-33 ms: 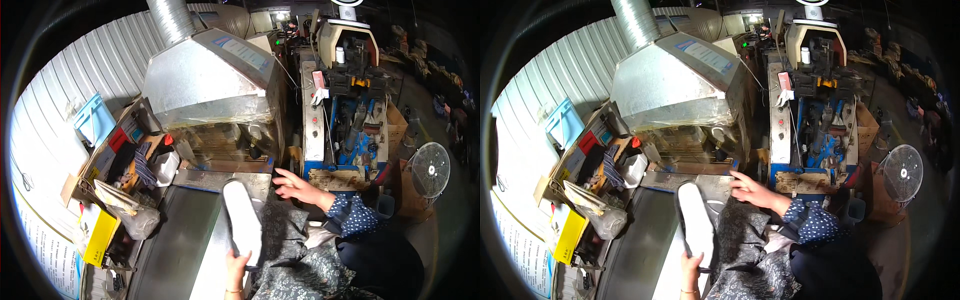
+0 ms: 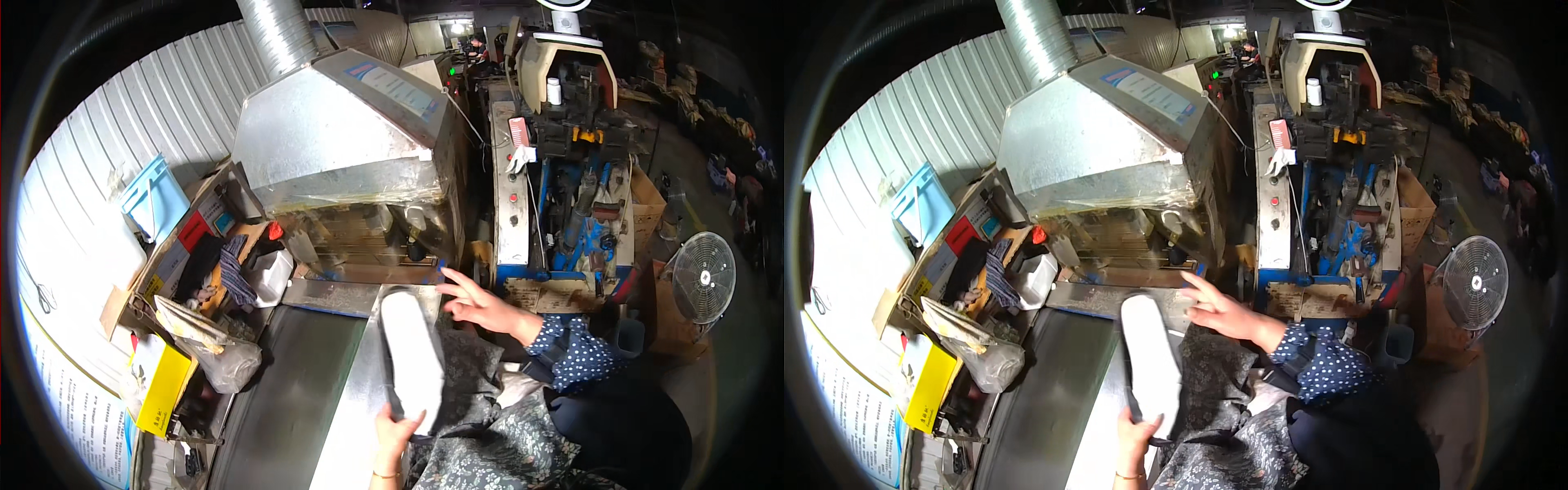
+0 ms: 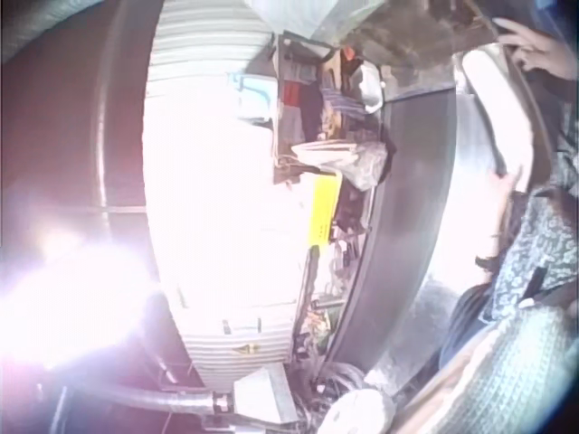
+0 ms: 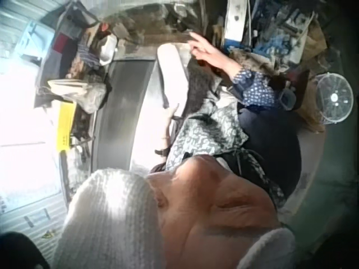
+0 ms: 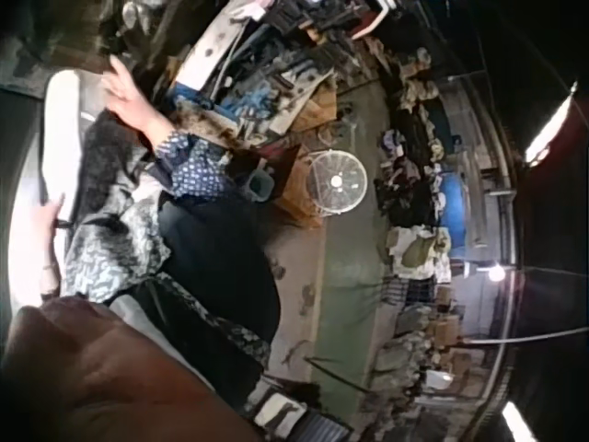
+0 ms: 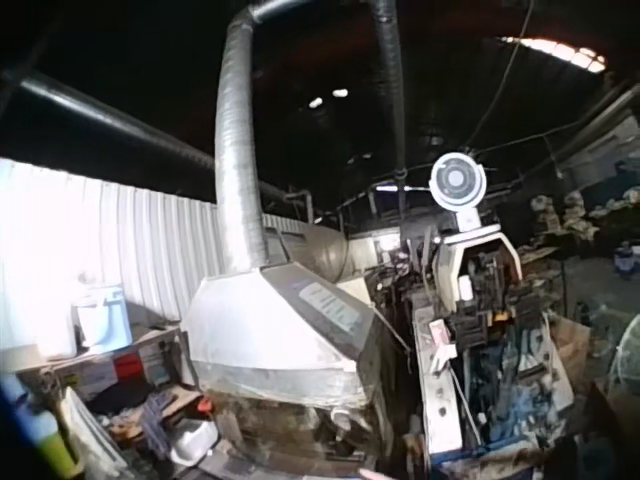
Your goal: Assembling shoe components and using machinery to process them in a factory setting.
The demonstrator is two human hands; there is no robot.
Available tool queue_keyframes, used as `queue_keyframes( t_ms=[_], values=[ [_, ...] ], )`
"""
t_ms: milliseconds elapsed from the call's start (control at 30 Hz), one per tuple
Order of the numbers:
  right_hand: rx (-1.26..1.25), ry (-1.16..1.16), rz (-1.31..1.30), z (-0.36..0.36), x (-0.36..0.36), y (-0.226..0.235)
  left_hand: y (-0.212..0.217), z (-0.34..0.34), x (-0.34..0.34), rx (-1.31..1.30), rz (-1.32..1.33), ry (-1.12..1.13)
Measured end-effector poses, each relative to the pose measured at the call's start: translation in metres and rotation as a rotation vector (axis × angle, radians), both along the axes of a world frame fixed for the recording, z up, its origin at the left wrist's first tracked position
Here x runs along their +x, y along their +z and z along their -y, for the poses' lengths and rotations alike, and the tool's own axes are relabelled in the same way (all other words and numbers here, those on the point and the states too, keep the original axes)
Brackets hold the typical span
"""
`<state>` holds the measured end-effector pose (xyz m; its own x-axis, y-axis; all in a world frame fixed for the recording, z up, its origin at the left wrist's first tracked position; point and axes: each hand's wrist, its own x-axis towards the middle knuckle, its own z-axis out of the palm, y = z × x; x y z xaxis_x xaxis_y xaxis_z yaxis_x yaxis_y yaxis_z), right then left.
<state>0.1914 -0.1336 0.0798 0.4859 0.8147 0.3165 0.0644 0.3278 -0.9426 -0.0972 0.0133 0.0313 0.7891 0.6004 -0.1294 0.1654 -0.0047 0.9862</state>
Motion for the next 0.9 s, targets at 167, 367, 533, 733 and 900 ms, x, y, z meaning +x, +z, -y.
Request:
queue_keyframes(
  t_ms=[167,367,533,733,900],
  values=[
    [-0.150,-0.234,0.160,0.015,-0.015,0.041,0.045,0.039,0.033,0.358,-0.079,-0.461],
    [-0.132,-0.167,0.642,0.036,-0.051,-0.006,0.024,0.045,0.105,0.432,0.132,-0.347],
    [-0.077,-0.069,0.697,0.044,-0.030,-0.010,0.022,0.046,0.099,0.327,0.194,-0.419],
    [-0.055,0.025,0.586,0.046,-0.028,-0.003,0.018,0.050,0.098,0.509,0.184,-0.268],
    [-0.290,0.095,0.576,0.038,-0.014,-0.010,0.008,0.045,0.122,0.179,0.220,-0.230]
  ],
)
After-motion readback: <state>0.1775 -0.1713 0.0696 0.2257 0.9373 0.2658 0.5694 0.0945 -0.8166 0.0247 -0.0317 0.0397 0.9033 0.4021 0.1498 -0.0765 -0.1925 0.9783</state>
